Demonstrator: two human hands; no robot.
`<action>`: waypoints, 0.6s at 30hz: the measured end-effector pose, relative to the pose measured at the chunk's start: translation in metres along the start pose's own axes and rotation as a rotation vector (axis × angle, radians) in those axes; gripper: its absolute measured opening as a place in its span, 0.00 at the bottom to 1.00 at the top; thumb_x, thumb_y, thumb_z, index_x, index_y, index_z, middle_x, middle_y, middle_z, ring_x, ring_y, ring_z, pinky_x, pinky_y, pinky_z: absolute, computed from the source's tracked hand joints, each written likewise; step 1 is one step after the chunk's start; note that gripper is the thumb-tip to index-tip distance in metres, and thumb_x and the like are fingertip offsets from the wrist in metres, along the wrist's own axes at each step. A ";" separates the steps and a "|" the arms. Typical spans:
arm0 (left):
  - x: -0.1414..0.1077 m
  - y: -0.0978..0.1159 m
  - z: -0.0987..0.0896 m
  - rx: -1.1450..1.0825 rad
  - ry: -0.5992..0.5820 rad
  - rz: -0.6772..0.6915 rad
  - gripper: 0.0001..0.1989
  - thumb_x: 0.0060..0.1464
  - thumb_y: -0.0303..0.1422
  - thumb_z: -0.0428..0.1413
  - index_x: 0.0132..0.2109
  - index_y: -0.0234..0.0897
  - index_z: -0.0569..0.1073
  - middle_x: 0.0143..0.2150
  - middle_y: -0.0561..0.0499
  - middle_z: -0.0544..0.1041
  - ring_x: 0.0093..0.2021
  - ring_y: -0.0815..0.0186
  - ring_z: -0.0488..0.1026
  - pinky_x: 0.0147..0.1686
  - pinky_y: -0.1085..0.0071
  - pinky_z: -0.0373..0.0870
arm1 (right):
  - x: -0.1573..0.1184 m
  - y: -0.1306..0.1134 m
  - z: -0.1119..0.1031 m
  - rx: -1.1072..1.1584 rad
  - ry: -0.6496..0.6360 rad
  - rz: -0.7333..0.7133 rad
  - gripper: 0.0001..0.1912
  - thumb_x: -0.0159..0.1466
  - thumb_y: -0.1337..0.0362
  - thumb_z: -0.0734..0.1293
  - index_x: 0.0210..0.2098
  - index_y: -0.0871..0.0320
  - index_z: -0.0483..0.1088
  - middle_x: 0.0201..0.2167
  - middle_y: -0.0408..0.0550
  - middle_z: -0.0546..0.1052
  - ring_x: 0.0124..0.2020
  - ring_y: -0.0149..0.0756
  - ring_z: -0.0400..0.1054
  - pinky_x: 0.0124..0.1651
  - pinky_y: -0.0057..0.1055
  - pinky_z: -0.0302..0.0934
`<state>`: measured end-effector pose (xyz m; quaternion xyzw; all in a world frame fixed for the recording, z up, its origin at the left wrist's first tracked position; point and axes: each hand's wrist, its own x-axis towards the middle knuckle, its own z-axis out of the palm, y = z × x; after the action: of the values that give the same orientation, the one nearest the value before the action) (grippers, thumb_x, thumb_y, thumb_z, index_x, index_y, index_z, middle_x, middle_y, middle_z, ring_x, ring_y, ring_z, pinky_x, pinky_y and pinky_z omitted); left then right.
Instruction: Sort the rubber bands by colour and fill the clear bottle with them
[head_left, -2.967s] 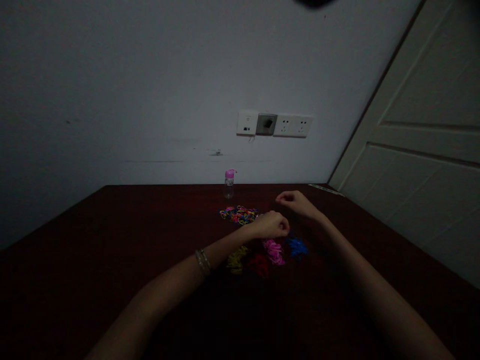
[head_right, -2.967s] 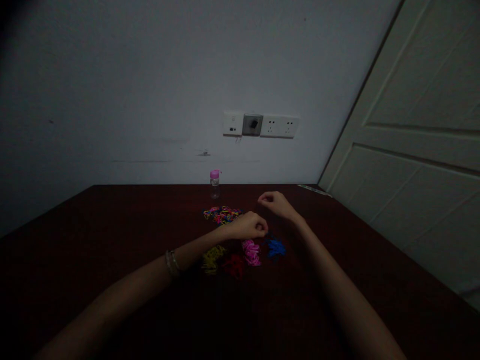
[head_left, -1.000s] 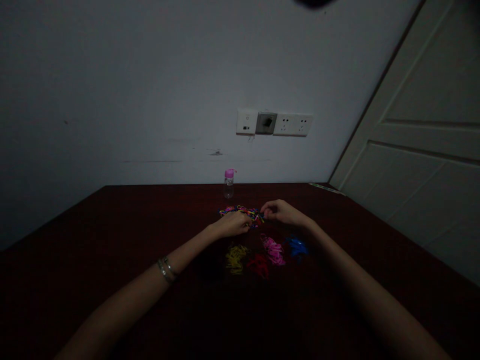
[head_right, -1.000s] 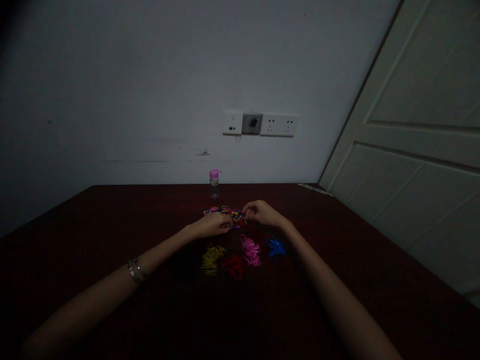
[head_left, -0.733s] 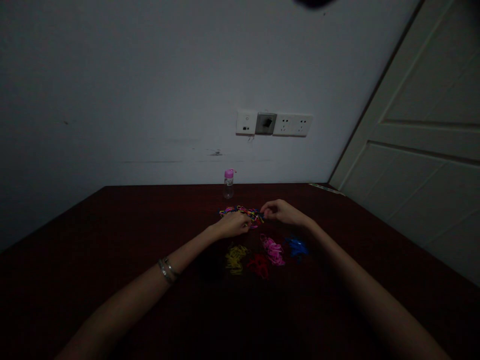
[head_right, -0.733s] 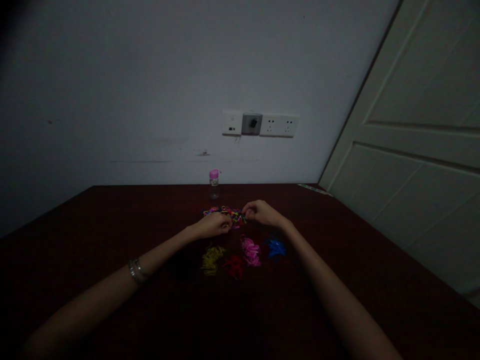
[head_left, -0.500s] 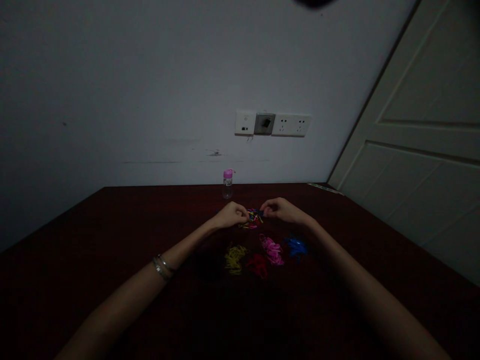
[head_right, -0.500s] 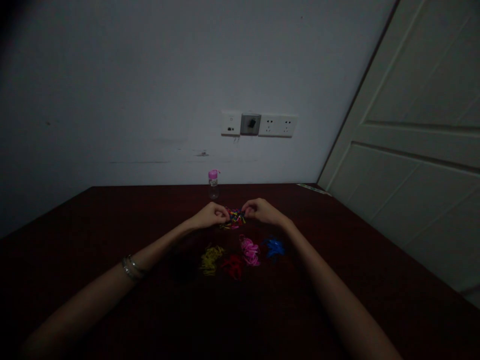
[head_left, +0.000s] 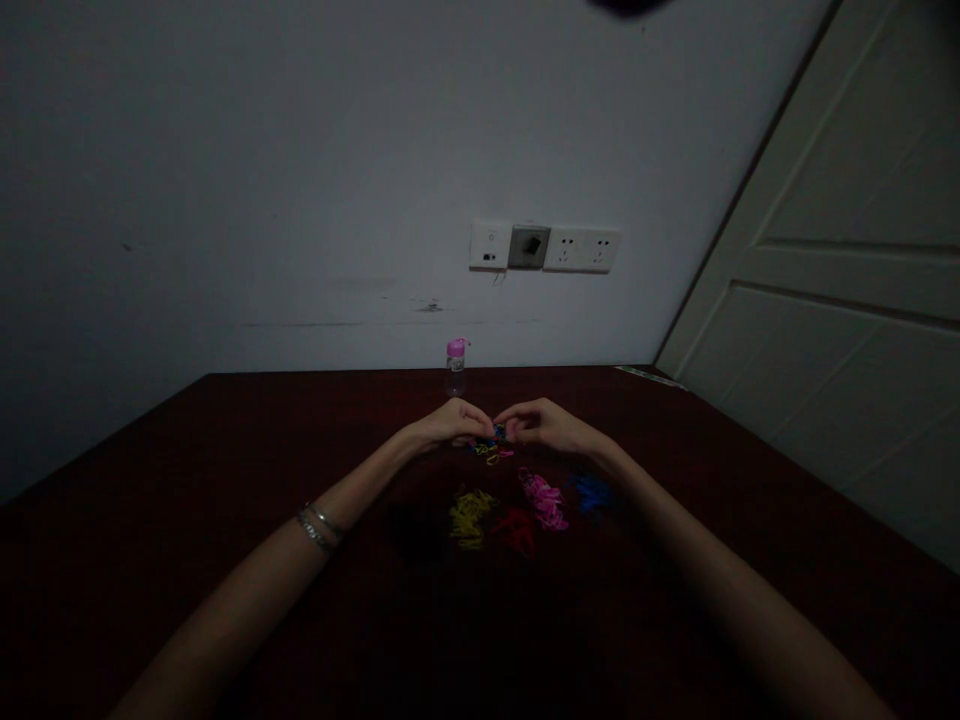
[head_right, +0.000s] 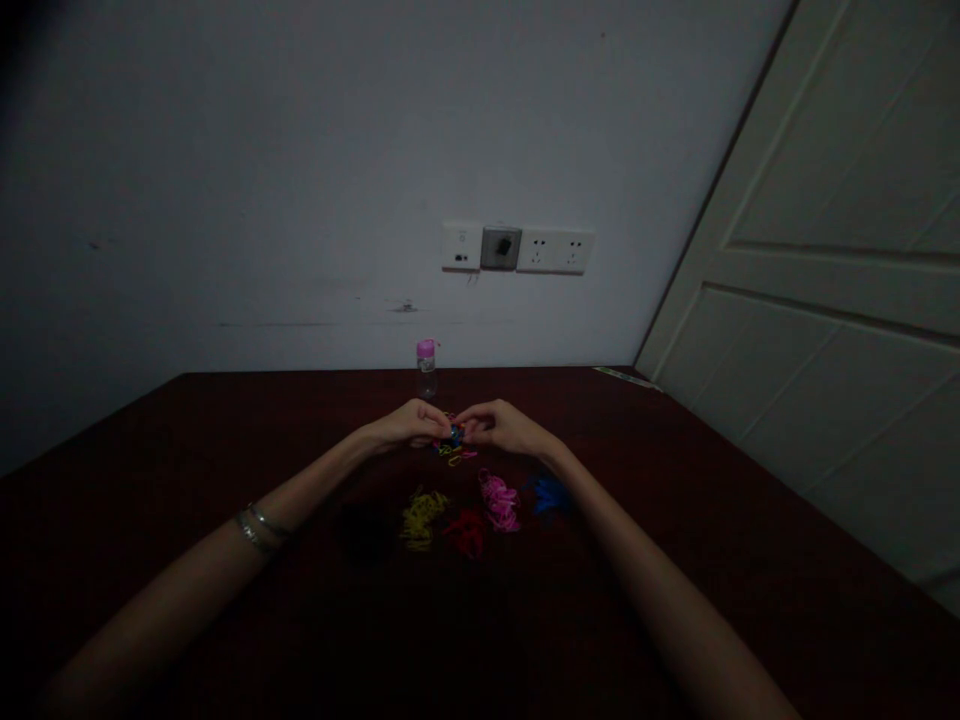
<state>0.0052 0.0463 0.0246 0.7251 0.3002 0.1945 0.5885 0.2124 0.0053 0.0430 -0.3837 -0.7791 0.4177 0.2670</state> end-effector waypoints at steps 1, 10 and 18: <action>0.000 0.000 0.000 -0.012 -0.006 0.005 0.13 0.43 0.36 0.57 0.33 0.29 0.74 0.17 0.57 0.62 0.14 0.79 0.48 0.16 0.76 0.41 | 0.001 0.002 0.002 -0.011 -0.007 -0.003 0.18 0.51 0.68 0.65 0.43 0.63 0.70 0.28 0.48 0.73 0.29 0.31 0.65 0.35 0.30 0.60; 0.000 -0.005 -0.006 -0.013 0.031 -0.014 0.13 0.42 0.36 0.57 0.32 0.28 0.73 0.17 0.56 0.62 0.14 0.80 0.48 0.15 0.76 0.39 | 0.005 0.016 0.010 -0.112 -0.004 0.002 0.19 0.52 0.71 0.62 0.44 0.63 0.68 0.28 0.48 0.74 0.28 0.31 0.66 0.33 0.28 0.60; -0.001 -0.003 -0.002 0.008 -0.018 -0.011 0.12 0.42 0.36 0.56 0.31 0.30 0.73 0.16 0.58 0.59 0.15 0.79 0.47 0.15 0.76 0.39 | 0.004 0.010 0.011 -0.054 -0.031 0.006 0.22 0.52 0.71 0.62 0.47 0.61 0.66 0.29 0.47 0.73 0.29 0.31 0.67 0.34 0.28 0.61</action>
<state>0.0024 0.0476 0.0219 0.7275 0.2998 0.1836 0.5892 0.2057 0.0069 0.0292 -0.3865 -0.7930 0.4034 0.2432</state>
